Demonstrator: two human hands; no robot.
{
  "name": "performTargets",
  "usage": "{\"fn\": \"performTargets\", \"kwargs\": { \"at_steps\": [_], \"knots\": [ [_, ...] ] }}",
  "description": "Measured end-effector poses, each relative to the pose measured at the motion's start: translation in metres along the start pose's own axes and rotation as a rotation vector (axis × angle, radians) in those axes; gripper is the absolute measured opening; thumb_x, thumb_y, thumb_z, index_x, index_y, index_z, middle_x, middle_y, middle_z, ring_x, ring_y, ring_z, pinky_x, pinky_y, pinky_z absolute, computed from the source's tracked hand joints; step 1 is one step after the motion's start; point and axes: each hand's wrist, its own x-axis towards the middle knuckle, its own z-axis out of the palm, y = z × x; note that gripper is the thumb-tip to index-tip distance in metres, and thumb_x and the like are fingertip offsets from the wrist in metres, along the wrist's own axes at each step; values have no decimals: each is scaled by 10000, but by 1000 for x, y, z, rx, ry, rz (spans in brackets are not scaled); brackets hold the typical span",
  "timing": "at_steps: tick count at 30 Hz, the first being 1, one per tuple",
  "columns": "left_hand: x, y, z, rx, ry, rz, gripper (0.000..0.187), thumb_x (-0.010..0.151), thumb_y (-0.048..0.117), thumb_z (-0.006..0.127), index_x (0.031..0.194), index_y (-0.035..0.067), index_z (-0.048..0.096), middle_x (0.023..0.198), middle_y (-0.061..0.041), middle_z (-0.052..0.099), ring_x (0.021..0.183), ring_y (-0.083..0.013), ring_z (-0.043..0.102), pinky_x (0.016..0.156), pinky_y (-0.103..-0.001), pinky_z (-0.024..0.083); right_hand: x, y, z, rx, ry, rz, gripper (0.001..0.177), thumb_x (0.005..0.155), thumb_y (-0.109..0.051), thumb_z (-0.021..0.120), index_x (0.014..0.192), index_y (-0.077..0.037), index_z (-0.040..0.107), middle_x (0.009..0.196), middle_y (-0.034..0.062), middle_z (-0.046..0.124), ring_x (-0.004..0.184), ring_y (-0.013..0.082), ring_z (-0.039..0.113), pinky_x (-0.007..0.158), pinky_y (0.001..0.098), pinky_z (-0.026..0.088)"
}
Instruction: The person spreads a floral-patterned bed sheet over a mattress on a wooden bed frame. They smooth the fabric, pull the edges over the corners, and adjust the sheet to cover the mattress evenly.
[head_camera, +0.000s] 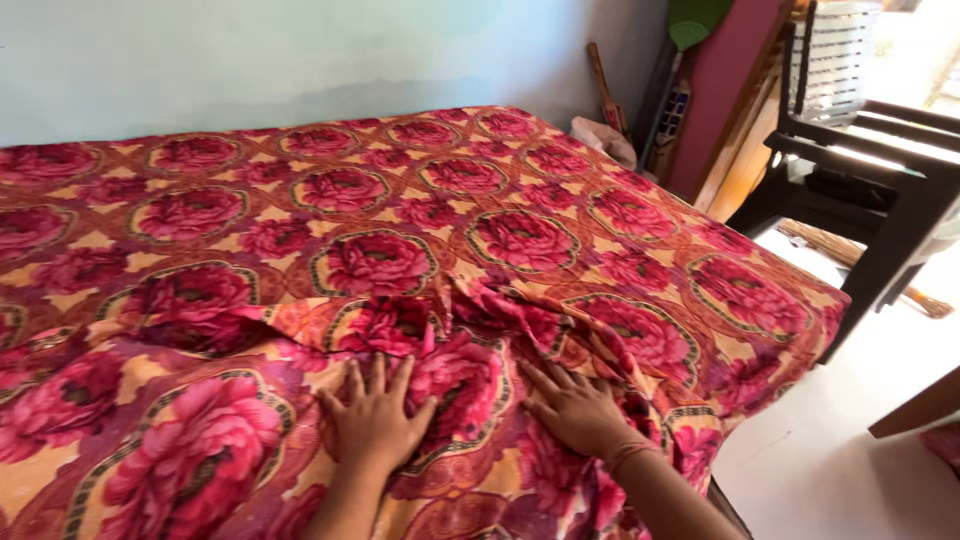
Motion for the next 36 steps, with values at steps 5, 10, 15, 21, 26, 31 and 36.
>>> {"fn": "performTargets", "kwargs": {
  "at_steps": [5,10,15,21,26,31,36],
  "knots": [
    [6,-1,12,33,-13,-1,820,896,778,388,1595,392,201,1683,-56,180,1551,-412,72,1111,-794,49,5,5,9,51,-29,22,718,982,-647,298,1629,-421,82,1691,52,223,1520,342,303,1167,700,184],
    [14,2,3,-31,-126,-43,852,886,742,418,1628,398,177,1719,-50,98,1541,-407,22,1095,-802,6,9,4,1,102,-129,106,737,968,-677,338,1628,-488,70,1700,68,166,1527,392,240,1188,695,135],
    [23,53,-3,-159,15,-47,782,920,615,493,1574,217,333,1686,-182,145,1536,-422,130,1125,-780,19,15,12,18,52,80,-52,731,950,-655,373,1603,-413,151,1696,78,208,1472,409,299,1135,701,172],
    [42,166,39,-490,278,362,557,1012,375,422,1468,65,500,1618,-163,381,1493,-358,337,1184,-577,217,23,26,36,35,101,-11,617,969,-447,446,1560,-302,341,1680,42,289,1519,290,300,1162,686,165],
    [44,172,67,-529,322,267,532,1032,358,385,1453,88,565,1521,-144,517,1434,-323,447,1203,-538,247,22,34,44,176,186,-74,660,939,-372,483,1554,-171,358,1630,80,339,1469,309,337,1127,633,243],
    [49,171,72,-446,352,269,526,1065,371,369,1472,82,534,1554,-117,500,1466,-294,424,1210,-525,232,-3,52,15,413,295,-324,712,854,-291,555,1515,-68,409,1527,160,477,1456,336,404,1212,468,342],
    [41,174,61,-158,290,268,745,868,556,487,1474,123,489,1568,-86,436,1480,-246,340,1223,-461,182,-48,72,-28,-113,653,-339,848,602,-477,716,1327,-78,532,1274,238,610,1258,455,532,1048,541,429]
  ]
}}
